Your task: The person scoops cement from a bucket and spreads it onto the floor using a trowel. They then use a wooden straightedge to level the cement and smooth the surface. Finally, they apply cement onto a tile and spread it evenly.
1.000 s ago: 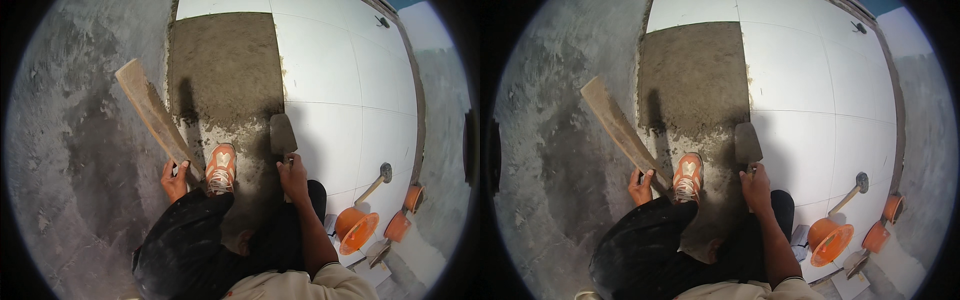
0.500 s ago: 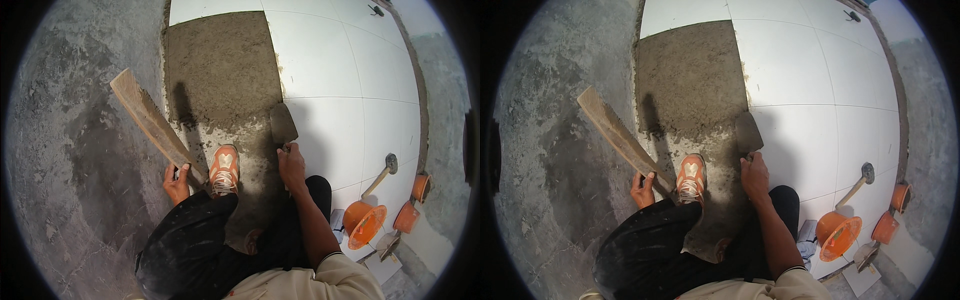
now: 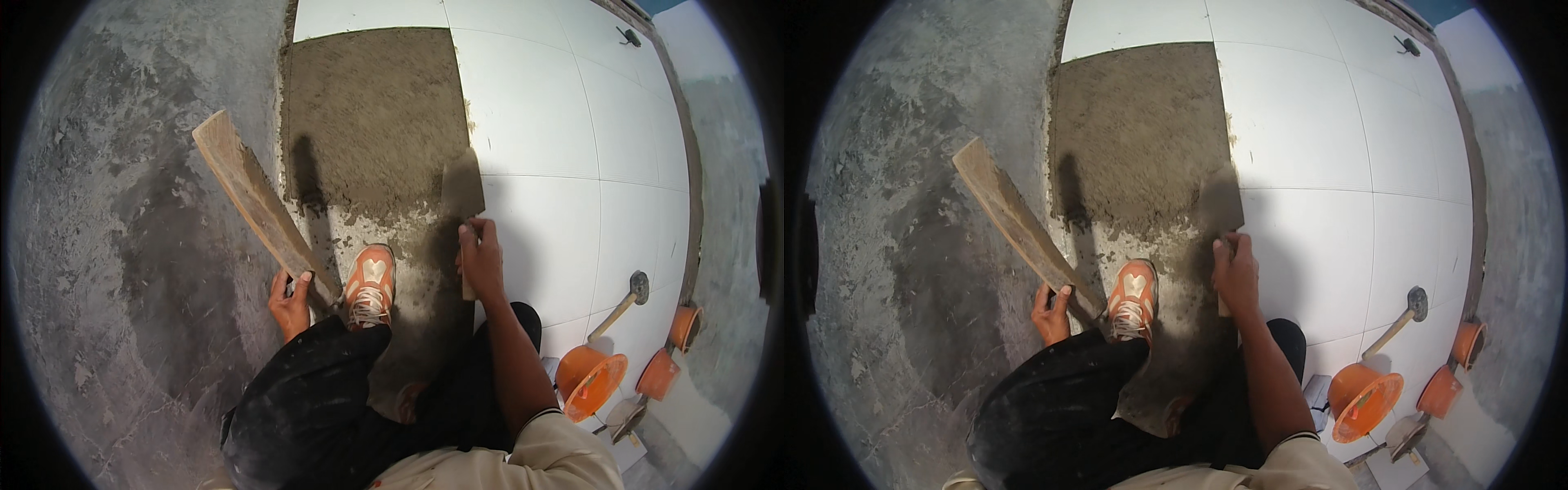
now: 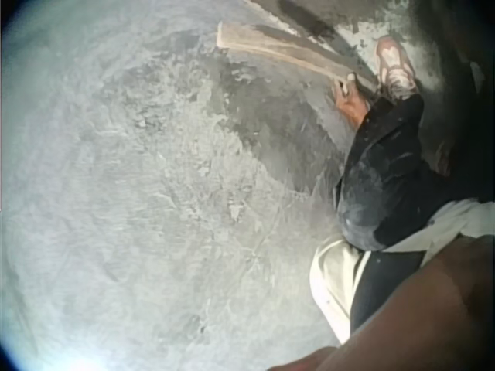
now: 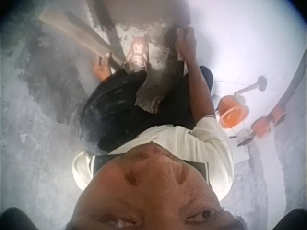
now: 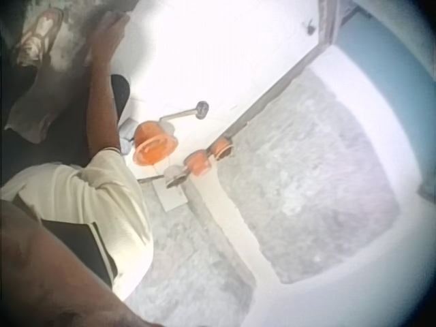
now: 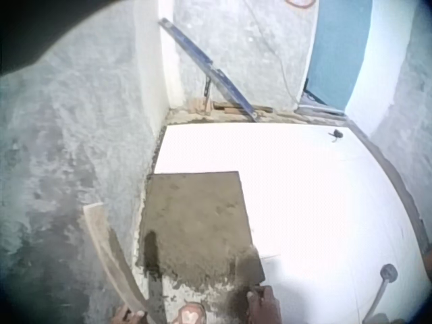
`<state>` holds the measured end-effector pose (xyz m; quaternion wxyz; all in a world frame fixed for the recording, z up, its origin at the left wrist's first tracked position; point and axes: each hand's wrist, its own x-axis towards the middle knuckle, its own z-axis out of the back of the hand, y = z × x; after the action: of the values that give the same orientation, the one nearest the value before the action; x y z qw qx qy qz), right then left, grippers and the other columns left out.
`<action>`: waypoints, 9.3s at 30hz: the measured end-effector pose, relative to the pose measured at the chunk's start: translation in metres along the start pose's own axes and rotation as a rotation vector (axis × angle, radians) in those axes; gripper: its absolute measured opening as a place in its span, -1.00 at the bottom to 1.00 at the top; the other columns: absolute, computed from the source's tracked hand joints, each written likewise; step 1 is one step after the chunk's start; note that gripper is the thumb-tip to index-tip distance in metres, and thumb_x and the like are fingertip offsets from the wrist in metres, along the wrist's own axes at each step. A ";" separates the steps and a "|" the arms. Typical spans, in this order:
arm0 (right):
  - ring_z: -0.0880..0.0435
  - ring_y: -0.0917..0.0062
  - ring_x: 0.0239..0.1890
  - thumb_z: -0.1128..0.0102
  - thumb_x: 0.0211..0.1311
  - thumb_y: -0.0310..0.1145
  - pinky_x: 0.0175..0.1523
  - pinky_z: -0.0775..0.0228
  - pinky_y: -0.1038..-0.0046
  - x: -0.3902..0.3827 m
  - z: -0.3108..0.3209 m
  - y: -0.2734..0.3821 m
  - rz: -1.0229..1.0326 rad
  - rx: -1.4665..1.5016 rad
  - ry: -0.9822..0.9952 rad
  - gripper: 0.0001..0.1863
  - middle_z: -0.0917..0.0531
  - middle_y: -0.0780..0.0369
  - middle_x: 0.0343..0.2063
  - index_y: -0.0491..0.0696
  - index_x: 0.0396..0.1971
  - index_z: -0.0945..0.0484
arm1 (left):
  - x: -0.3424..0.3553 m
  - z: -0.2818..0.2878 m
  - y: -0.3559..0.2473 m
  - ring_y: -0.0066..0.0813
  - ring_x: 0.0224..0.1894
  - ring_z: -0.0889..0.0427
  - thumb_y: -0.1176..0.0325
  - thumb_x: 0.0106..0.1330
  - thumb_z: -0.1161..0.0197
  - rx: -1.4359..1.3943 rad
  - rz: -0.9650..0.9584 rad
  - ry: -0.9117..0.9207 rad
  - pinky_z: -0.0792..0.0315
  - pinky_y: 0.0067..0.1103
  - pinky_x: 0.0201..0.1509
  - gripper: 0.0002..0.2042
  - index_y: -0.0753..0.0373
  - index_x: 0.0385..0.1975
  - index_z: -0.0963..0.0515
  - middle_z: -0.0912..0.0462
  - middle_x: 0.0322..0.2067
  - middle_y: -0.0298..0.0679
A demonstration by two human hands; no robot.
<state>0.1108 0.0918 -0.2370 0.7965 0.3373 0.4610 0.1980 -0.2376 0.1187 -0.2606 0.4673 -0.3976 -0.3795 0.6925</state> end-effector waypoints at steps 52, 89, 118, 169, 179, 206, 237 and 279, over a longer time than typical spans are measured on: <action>-0.71 0.50 -0.53 -0.34 0.48 -0.08 -0.38 -0.57 0.35 0.082 -0.042 0.057 0.318 -0.133 0.360 -0.49 -0.73 0.09 -0.35 -0.20 0.13 -0.53 | 0.021 -0.012 -0.015 -0.41 0.04 -0.64 0.40 0.38 -0.51 -0.029 0.021 0.069 -0.48 -0.47 0.20 -0.62 0.41 0.13 -0.68 -0.72 -0.02 -0.16; -0.59 -0.08 0.20 -0.31 0.45 -0.28 0.31 -0.41 0.09 -0.107 -0.007 -0.137 -0.079 -0.336 -0.004 -0.49 -0.62 -0.12 0.12 -0.16 0.28 -0.43 | -0.144 0.066 0.021 -0.23 -0.06 -0.74 0.30 0.30 -0.52 0.495 0.321 0.322 -0.55 -0.38 0.11 -0.60 0.26 0.12 -0.72 -0.77 -0.13 -0.09; -0.72 -0.01 0.08 -0.21 0.48 -0.01 0.16 -0.54 0.07 -0.647 0.177 -0.274 -0.853 -0.232 0.178 -0.47 -0.74 -0.10 -0.02 -0.13 0.20 -0.56 | -0.207 0.104 0.102 -0.40 -0.18 -0.70 0.11 0.36 -0.52 0.723 0.383 0.646 -0.57 -0.36 -0.14 -0.52 0.25 0.18 -0.68 -0.78 -0.13 -0.21; -0.63 0.39 0.16 -0.04 0.47 0.43 0.39 -0.33 0.37 -0.970 0.269 -0.141 -0.617 0.934 -0.656 -0.11 -0.67 0.05 0.19 -0.17 0.26 -0.61 | -0.389 0.140 -0.395 -0.10 0.37 -0.55 0.01 0.43 -0.36 0.843 0.369 1.580 -0.47 -0.11 0.33 -0.24 0.10 0.57 -0.26 -0.57 0.31 -0.17; -0.66 0.48 -0.03 -0.24 0.48 0.21 0.17 -0.46 0.41 -1.038 0.379 -0.145 -0.591 0.834 -0.814 -0.29 -0.77 0.16 -0.05 -0.18 0.23 -0.61 | -0.426 0.062 -0.410 -0.01 0.40 -0.52 -0.02 0.43 -0.36 0.560 0.299 1.541 -0.46 -0.11 0.33 -0.20 0.18 0.59 -0.22 -0.49 0.37 -0.04; -0.55 0.00 0.38 -0.36 0.39 0.05 0.37 -0.44 0.15 -0.391 1.126 -0.740 -0.119 -0.029 -0.989 -0.16 -0.52 -0.17 0.35 -0.23 0.44 -0.33 | -1.117 -0.706 -0.217 -0.06 0.67 -0.03 -0.37 0.46 -0.16 0.207 -0.167 1.648 -0.27 0.05 0.52 -0.08 0.09 0.65 -0.10 -0.13 0.63 -0.19; -0.78 0.21 -0.06 -0.32 0.39 -0.55 -0.02 -0.67 0.26 -0.517 0.708 -0.641 -0.200 0.422 -0.552 -0.22 -0.58 -0.05 0.24 -0.16 0.53 -0.17 | -1.002 -0.408 -0.140 -0.26 0.57 -0.18 0.01 0.54 -0.25 0.157 0.421 1.199 -0.32 -0.04 0.51 -0.40 0.03 0.49 -0.29 -0.24 0.44 -0.17; -0.76 0.03 0.05 -0.27 0.38 -0.24 0.20 -0.52 0.15 -0.792 1.028 -0.788 -0.705 -0.003 -1.286 -0.57 -0.77 -0.09 -0.01 -0.23 0.08 -0.69 | -1.105 -0.273 -0.161 -0.34 0.22 -0.64 0.23 0.52 -0.40 0.650 0.107 1.879 -0.56 -0.38 0.30 -0.46 0.26 0.42 -0.47 -0.65 0.22 -0.07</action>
<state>0.6131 -1.3162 0.0285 0.9265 0.2174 -0.0166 -0.3067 0.3381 -0.8437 -0.0070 0.6323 -0.6538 0.3712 0.1870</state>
